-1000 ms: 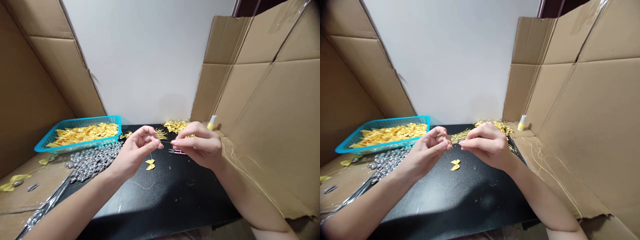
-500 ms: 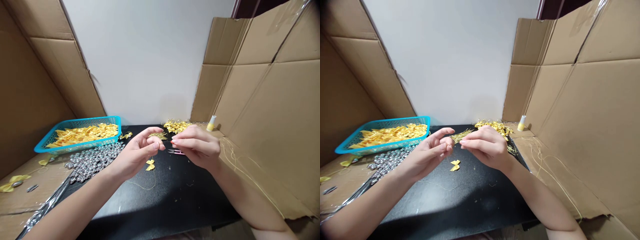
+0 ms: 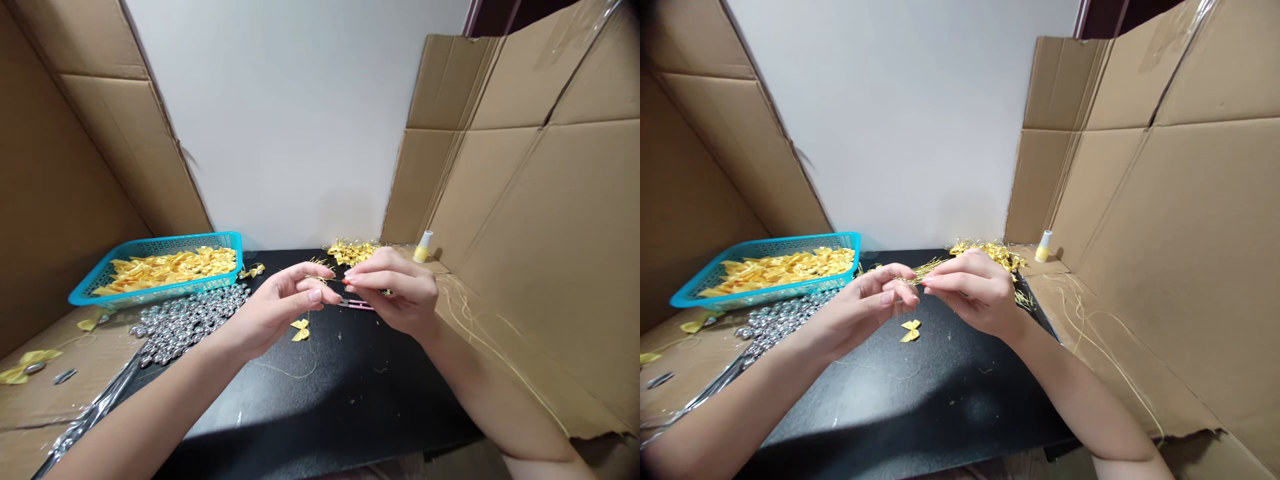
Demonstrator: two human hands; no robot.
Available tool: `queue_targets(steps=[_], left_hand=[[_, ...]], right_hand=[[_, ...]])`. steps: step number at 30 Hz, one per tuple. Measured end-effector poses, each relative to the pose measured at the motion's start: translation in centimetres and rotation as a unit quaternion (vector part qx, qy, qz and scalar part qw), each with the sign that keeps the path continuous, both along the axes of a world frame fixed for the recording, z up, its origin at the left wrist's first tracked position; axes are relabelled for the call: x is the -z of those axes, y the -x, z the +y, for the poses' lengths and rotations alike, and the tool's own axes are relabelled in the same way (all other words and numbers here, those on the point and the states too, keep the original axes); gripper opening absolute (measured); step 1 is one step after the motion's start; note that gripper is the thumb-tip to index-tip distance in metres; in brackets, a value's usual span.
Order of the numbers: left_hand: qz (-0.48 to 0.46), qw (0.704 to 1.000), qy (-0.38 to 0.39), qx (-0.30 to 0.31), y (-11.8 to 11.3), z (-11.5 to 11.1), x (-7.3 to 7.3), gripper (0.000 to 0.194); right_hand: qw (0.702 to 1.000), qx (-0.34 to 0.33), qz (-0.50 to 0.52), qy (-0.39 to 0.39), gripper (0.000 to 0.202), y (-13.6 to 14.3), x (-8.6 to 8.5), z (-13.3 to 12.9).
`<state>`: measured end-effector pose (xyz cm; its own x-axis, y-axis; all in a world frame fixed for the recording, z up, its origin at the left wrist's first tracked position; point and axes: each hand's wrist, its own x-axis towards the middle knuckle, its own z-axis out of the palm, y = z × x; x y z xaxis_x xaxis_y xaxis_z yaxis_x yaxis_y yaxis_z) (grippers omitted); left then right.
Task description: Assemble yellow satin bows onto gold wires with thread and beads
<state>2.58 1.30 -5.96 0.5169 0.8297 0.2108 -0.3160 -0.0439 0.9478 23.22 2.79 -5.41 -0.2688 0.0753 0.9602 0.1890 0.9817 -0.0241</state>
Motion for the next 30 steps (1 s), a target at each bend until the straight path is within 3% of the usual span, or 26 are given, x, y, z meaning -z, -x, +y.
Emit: queue_targets(steps=[3,8,13,19,21,30], left_hand=[[0.011,0.999,-0.045,-0.012,0.1,0.1,-0.2,0.021],[0.100,0.972,-0.190,-0.096,0.1,-0.1,-0.8,0.027],[0.186,0.922,-0.303,-0.155,0.6,-0.1,-1.0,0.026],[0.250,0.832,-0.437,-0.234,1.1,0.0,-1.3,0.021],[0.254,0.813,-0.459,-0.252,1.1,0.1,-1.4,0.020],[0.234,0.789,-0.469,-0.320,0.9,0.0,-1.1,0.020]], right_hand=[[1.000,-0.005,0.006,-0.004,0.017,0.0,-0.1,0.0],[1.000,-0.008,0.009,0.005,0.017,-0.1,-0.1,-0.1],[1.000,-0.011,0.015,0.020,0.019,-0.1,-0.2,-0.2],[1.000,-0.005,0.017,0.018,0.017,-0.1,-0.3,-0.3],[1.000,0.000,0.017,0.015,0.016,-0.1,-0.3,-0.3],[0.998,0.052,0.024,-0.025,0.016,0.4,0.3,-0.3]])
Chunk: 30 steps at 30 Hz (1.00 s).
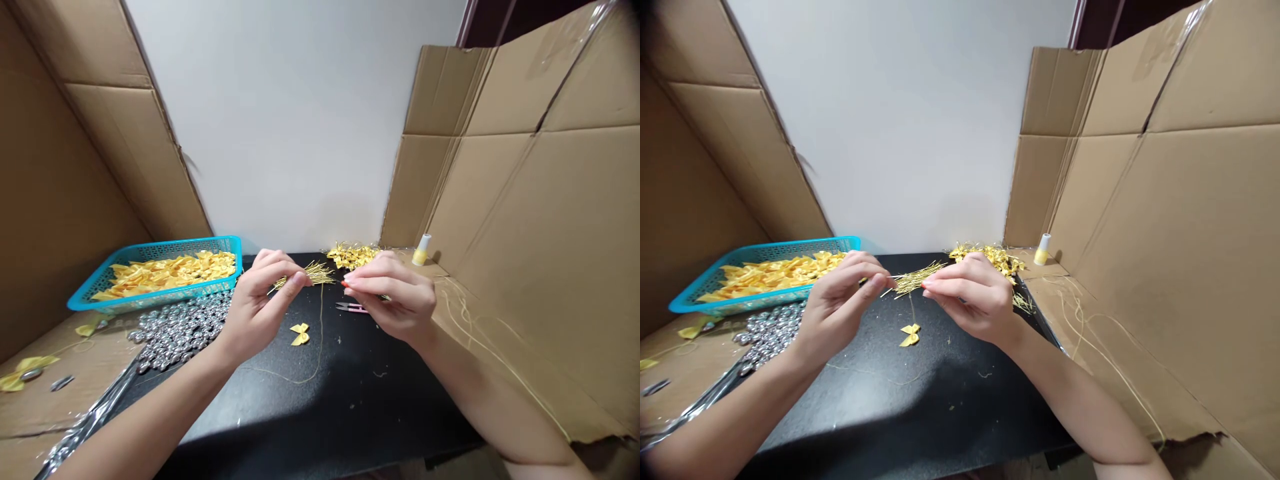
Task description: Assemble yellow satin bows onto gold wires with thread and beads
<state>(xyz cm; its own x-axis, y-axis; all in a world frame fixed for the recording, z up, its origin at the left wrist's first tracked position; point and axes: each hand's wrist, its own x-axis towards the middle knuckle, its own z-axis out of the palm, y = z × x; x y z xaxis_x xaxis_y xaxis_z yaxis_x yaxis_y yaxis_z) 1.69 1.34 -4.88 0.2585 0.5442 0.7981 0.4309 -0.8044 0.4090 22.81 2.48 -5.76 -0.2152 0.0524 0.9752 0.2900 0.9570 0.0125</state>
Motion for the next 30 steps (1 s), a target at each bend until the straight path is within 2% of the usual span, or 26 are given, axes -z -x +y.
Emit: queue_targets(steps=[5,8,13,23,30], left_hand=[[-0.022,0.999,-0.035,-0.033,-0.5,0.2,0.7,0.020],[-0.017,0.995,-0.069,-0.067,-0.8,0.4,1.1,0.018],[0.042,0.986,-0.119,-0.112,-0.8,0.6,1.2,0.016],[0.123,0.979,-0.105,-0.125,-1.1,0.0,0.9,0.018],[0.126,0.979,-0.106,-0.121,-1.4,-0.2,0.9,0.021]], right_hand=[[0.995,0.071,-0.019,-0.073,0.023,0.7,1.2,-0.5],[0.993,0.093,-0.012,-0.076,0.023,1.3,2.0,-0.5],[0.994,0.081,0.053,-0.039,0.021,1.8,2.3,-0.1],[0.996,0.071,0.042,-0.014,0.024,1.5,1.8,0.0],[0.997,0.061,0.037,0.005,0.017,1.8,2.0,-0.2]])
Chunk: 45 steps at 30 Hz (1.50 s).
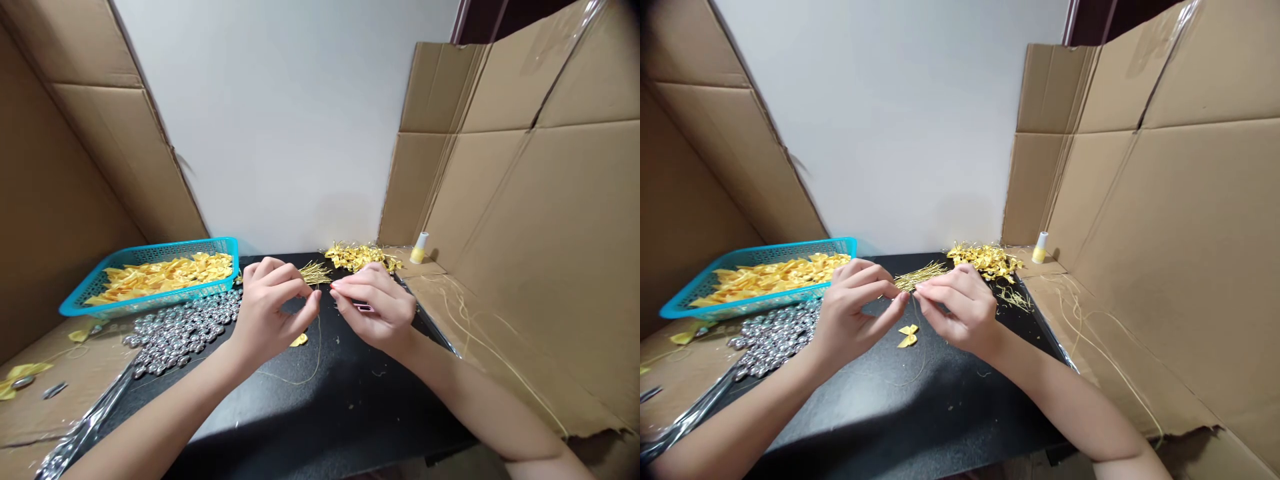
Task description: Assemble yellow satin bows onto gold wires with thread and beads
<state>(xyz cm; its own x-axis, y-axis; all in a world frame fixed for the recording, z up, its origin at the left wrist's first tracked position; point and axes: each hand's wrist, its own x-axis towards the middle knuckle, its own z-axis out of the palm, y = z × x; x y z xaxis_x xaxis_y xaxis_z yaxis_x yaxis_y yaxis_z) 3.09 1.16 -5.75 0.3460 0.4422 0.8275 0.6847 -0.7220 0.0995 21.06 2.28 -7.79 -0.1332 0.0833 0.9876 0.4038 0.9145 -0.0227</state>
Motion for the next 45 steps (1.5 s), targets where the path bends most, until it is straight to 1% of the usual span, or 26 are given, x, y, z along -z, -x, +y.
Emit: queue_targets(steps=[4,6,8,10,13,16,19,26,31,36,41,45], left_hand=[[0.000,1.000,0.002,0.005,-0.1,0.1,0.1,0.024],[-0.001,1.000,-0.004,0.009,-0.1,0.1,0.1,0.025],[0.002,1.000,-0.010,0.007,-0.1,0.1,0.1,0.026],[0.012,1.000,-0.015,0.000,-0.1,0.1,0.2,0.027],[0.037,0.999,-0.028,-0.016,0.0,0.0,0.2,0.027],[0.052,0.998,-0.037,-0.025,0.0,-0.1,0.2,0.026],[0.056,0.997,-0.043,-0.026,0.0,-0.1,0.3,0.026],[0.074,0.994,-0.069,-0.046,0.1,0.0,0.3,0.026],[0.092,0.991,-0.069,-0.071,-0.1,0.0,0.4,0.027],[0.097,0.990,-0.052,-0.091,-0.2,0.7,0.7,0.028],[0.089,0.993,-0.003,-0.078,-0.2,1.7,1.2,0.031],[0.067,0.995,0.036,-0.062,-0.3,2.0,1.4,0.033]], right_hand=[[0.998,-0.031,0.032,0.048,0.013,0.4,-0.1,-0.4],[0.992,-0.054,0.061,0.099,0.011,0.6,-0.1,-0.6],[0.979,-0.078,0.095,0.164,0.008,0.8,0.0,-0.8],[0.957,-0.109,0.125,0.238,0.005,1.0,0.1,-1.0],[0.910,-0.161,0.165,0.344,0.002,1.1,0.1,-1.2],[0.871,-0.187,0.197,0.410,0.006,1.2,0.0,-1.3],[0.858,-0.190,0.213,0.427,0.007,1.2,-0.2,-1.4],[0.855,-0.195,0.226,0.424,0.004,1.3,-0.3,-1.5],[0.844,-0.187,0.247,0.438,0.005,1.6,-0.2,-1.4],[0.827,-0.182,0.265,0.461,0.009,1.9,0.4,-0.4],[0.808,-0.187,0.286,0.480,0.011,2.1,1.2,0.8],[0.809,-0.185,0.284,0.481,0.009,2.2,1.2,0.9]])
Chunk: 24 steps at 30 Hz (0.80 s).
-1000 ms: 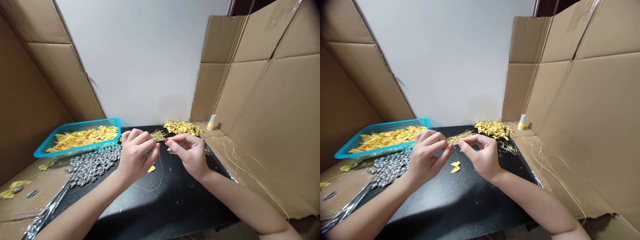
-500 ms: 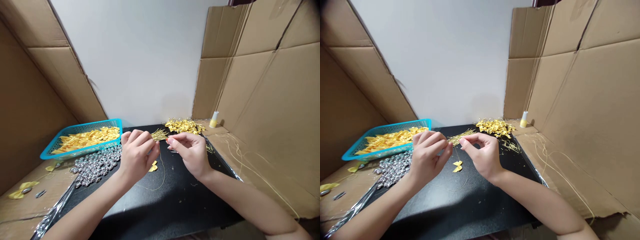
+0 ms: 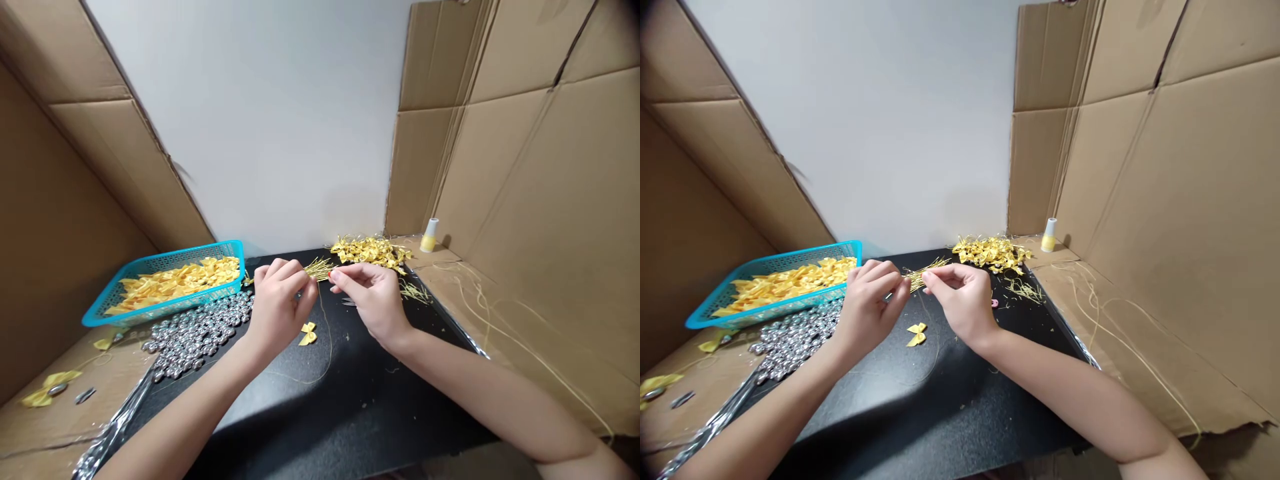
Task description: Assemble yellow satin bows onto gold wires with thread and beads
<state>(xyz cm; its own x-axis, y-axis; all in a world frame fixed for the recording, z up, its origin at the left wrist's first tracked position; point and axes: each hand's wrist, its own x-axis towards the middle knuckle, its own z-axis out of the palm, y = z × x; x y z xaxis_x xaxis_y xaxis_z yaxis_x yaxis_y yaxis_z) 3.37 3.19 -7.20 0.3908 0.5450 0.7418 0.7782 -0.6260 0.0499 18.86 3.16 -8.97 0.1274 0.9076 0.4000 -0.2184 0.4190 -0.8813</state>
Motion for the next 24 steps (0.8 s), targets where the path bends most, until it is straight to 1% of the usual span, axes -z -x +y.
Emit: queue_targets(steps=[6,12,16,20,24], left_hand=[[-0.020,1.000,0.005,0.013,-0.2,-1.0,-0.4,0.033],[-0.015,0.999,0.024,0.029,-0.5,-2.5,-1.2,0.034],[-0.006,0.999,0.043,0.022,-0.6,-3.1,-1.5,0.032],[0.011,1.000,0.023,0.011,-0.6,-3.1,-1.4,0.032],[0.016,1.000,0.011,-0.003,-0.7,-2.8,-1.1,0.034]], right_hand=[[1.000,-0.002,-0.013,-0.020,0.008,-0.3,-0.8,-1.1],[0.999,-0.036,-0.013,-0.033,0.008,-0.8,-1.8,-2.6],[0.997,-0.051,-0.044,-0.036,0.010,-1.1,-2.3,-3.4],[0.994,-0.052,-0.083,-0.057,0.008,-1.0,-2.2,-3.7],[0.993,-0.035,-0.083,-0.073,0.007,-0.4,-1.6,-3.4]])
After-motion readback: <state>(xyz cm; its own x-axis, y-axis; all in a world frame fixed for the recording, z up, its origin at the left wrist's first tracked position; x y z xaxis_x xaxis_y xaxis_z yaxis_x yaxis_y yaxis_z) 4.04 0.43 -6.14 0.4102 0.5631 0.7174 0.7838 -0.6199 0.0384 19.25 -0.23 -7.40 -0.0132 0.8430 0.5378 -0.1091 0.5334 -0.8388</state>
